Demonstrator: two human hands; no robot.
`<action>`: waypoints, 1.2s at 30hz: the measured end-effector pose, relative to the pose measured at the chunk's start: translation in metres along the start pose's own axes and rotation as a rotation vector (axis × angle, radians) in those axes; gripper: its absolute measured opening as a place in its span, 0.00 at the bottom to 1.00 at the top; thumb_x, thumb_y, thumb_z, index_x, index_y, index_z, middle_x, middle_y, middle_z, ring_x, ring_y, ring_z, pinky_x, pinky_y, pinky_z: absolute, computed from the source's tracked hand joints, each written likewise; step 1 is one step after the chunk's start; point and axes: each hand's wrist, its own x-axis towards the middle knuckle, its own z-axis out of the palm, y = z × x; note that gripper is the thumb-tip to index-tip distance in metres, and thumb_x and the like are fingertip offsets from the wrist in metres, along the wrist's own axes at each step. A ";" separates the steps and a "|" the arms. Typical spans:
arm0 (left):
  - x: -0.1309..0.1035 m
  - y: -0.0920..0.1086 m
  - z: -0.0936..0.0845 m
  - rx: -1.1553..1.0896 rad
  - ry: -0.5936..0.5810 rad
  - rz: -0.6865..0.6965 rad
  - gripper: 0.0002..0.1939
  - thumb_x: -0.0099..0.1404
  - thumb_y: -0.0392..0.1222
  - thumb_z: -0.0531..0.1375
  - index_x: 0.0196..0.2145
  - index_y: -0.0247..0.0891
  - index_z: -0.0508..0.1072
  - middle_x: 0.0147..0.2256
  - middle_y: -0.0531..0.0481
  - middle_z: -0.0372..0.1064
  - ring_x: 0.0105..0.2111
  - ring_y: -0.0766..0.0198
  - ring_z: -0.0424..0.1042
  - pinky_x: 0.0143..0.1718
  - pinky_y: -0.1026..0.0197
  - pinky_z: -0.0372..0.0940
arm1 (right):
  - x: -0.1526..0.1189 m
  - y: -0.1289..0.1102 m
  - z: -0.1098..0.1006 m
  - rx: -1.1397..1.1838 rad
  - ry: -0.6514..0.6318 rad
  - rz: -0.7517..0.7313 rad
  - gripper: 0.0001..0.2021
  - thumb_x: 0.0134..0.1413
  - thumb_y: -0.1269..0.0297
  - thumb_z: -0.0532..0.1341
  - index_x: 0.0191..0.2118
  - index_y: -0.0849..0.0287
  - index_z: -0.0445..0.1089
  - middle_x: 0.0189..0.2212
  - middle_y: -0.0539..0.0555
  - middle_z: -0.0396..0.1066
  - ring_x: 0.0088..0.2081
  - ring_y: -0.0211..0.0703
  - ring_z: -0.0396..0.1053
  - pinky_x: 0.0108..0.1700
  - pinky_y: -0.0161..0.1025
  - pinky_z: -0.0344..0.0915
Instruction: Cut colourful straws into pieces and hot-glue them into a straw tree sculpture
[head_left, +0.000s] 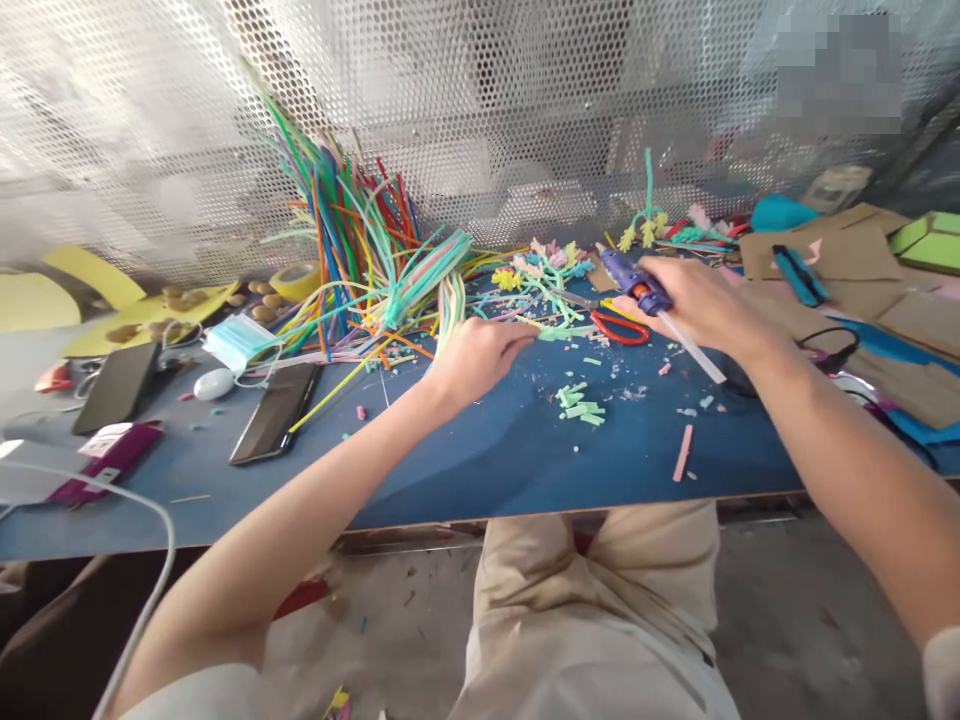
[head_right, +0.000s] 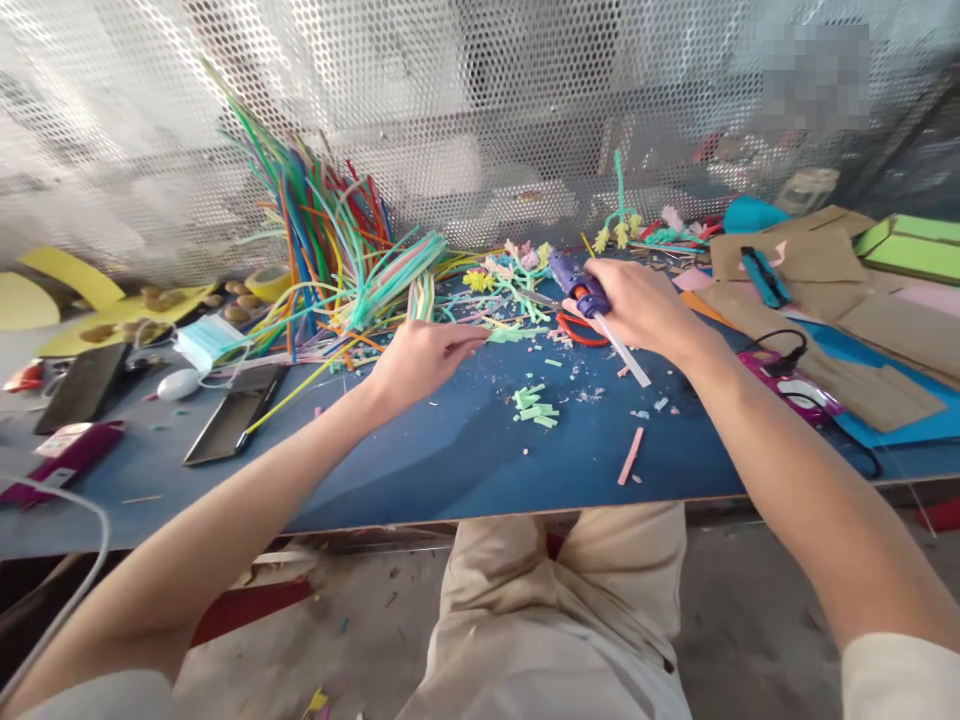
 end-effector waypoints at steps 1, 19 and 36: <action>0.001 -0.001 -0.003 0.009 0.009 -0.022 0.14 0.76 0.44 0.58 0.49 0.48 0.84 0.40 0.52 0.85 0.34 0.62 0.83 0.36 0.62 0.72 | 0.000 -0.001 0.001 0.015 -0.004 0.012 0.19 0.65 0.44 0.60 0.34 0.52 0.57 0.30 0.55 0.69 0.30 0.47 0.63 0.33 0.42 0.51; -0.032 -0.045 0.057 0.183 0.179 0.176 0.16 0.74 0.40 0.60 0.54 0.51 0.82 0.40 0.52 0.85 0.29 0.65 0.82 0.25 0.64 0.66 | -0.017 0.001 0.109 0.524 0.042 -0.011 0.11 0.63 0.50 0.64 0.41 0.49 0.65 0.33 0.52 0.74 0.33 0.50 0.71 0.36 0.46 0.63; -0.032 -0.027 0.054 0.023 0.043 0.144 0.16 0.78 0.52 0.57 0.49 0.45 0.83 0.42 0.50 0.84 0.41 0.61 0.83 0.37 0.62 0.72 | -0.024 -0.008 0.093 0.528 0.026 -0.060 0.17 0.57 0.45 0.67 0.35 0.51 0.65 0.28 0.48 0.67 0.28 0.45 0.62 0.34 0.42 0.59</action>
